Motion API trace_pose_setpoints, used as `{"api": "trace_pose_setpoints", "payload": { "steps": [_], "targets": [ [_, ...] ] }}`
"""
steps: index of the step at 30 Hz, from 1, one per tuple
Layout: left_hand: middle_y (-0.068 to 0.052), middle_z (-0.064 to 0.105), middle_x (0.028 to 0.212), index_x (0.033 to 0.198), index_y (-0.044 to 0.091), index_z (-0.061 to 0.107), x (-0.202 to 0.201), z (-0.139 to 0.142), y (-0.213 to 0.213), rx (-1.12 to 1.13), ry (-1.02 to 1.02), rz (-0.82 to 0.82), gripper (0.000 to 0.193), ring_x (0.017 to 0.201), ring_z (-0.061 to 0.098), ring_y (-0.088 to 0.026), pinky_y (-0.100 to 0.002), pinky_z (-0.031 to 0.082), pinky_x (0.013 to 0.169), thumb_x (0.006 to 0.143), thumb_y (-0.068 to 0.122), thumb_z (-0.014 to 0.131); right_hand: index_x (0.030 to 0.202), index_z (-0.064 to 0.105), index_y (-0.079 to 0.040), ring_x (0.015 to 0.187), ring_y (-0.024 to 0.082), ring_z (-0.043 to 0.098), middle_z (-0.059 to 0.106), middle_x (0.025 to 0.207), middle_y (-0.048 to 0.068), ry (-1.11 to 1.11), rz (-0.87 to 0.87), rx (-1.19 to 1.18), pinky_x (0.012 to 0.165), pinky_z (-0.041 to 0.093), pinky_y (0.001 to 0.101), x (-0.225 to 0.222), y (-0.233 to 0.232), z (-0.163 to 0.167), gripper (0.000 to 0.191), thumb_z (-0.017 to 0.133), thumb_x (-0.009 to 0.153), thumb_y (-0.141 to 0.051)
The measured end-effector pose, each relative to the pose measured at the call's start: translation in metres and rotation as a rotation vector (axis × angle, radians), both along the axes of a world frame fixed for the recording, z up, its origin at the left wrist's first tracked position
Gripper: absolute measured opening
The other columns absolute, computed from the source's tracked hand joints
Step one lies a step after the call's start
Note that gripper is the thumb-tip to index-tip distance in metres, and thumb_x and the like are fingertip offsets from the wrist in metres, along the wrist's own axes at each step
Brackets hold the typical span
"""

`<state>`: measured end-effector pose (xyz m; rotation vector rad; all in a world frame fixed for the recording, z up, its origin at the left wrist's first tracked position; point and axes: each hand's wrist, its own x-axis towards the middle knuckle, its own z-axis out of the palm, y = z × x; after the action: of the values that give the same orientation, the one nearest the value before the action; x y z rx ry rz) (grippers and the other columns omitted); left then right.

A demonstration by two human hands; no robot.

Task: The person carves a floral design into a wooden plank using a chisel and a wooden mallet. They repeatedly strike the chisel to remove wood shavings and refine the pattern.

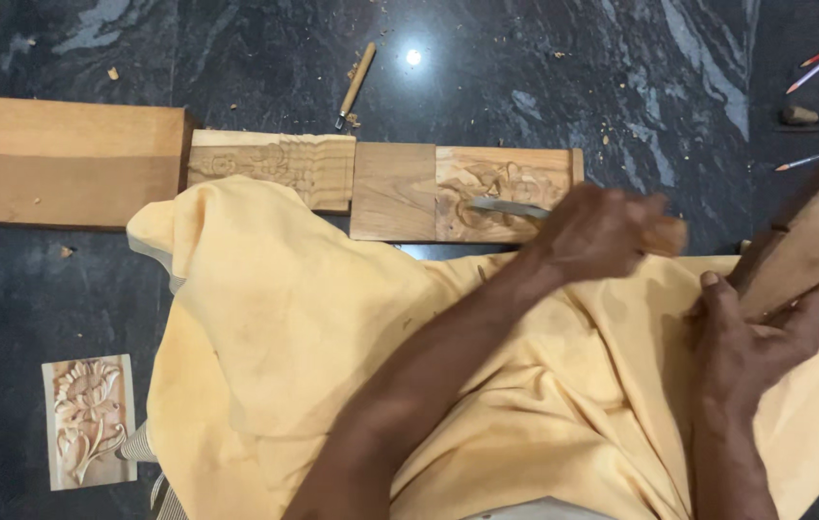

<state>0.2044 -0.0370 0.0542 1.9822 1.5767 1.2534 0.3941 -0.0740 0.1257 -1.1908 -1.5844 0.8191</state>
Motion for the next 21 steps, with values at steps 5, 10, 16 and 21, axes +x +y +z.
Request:
{"api": "trace_pose_setpoints", "payload": {
  "steps": [5, 10, 16, 21],
  "targets": [
    [-0.007, 0.073, 0.067, 0.101, 0.008, 0.067, 0.0, 0.001, 0.003, -0.074, -0.094, -0.033, 0.017, 0.048, 0.068, -0.022, -0.035, 0.053, 0.042, 0.085, 0.008, 0.062, 0.159, 0.04, -0.002, 0.094, 0.013, 0.065, 0.061, 0.127, 0.007, 0.004, -0.006, -0.094, 0.074, 0.055, 0.0256, -0.005, -0.006, 0.011, 0.072, 0.071, 0.096, 0.012],
    [-0.014, 0.074, 0.077, 0.094, 0.006, 0.062, -0.024, -0.005, -0.001, 0.095, -0.098, 0.192, 0.028, 0.067, 0.073, -0.029, -0.042, 0.058, 0.06, 0.069, 0.01, 0.073, 0.156, 0.039, 0.0, 0.086, 0.013, 0.065, 0.061, 0.121, 0.008, -0.005, 0.023, -0.038, 0.069, 0.054, 0.0248, -0.011, -0.009, 0.019, 0.072, 0.07, 0.094, 0.016],
    [-0.016, 0.074, 0.083, 0.096, 0.007, 0.061, -0.02, -0.003, -0.003, 0.08, -0.05, 0.218, 0.029, 0.074, 0.073, -0.035, -0.049, 0.057, 0.064, 0.069, 0.008, 0.073, 0.154, 0.037, 0.001, 0.074, 0.016, 0.064, 0.062, 0.109, 0.011, -0.019, -0.038, -0.002, 0.06, 0.052, 0.0272, -0.005, -0.011, 0.017, 0.066, 0.071, 0.099, 0.014],
    [-0.011, 0.076, 0.089, 0.099, 0.01, 0.064, -0.019, -0.011, -0.001, 0.053, -0.003, 0.224, 0.031, 0.082, 0.074, -0.034, -0.049, 0.057, 0.066, 0.069, 0.006, 0.07, 0.156, 0.044, -0.003, 0.086, 0.012, 0.061, 0.062, 0.106, 0.006, 0.104, -0.009, -0.173, 0.071, 0.052, 0.025, -0.011, -0.019, -0.006, 0.06, 0.064, 0.101, 0.006]
  ]
}}
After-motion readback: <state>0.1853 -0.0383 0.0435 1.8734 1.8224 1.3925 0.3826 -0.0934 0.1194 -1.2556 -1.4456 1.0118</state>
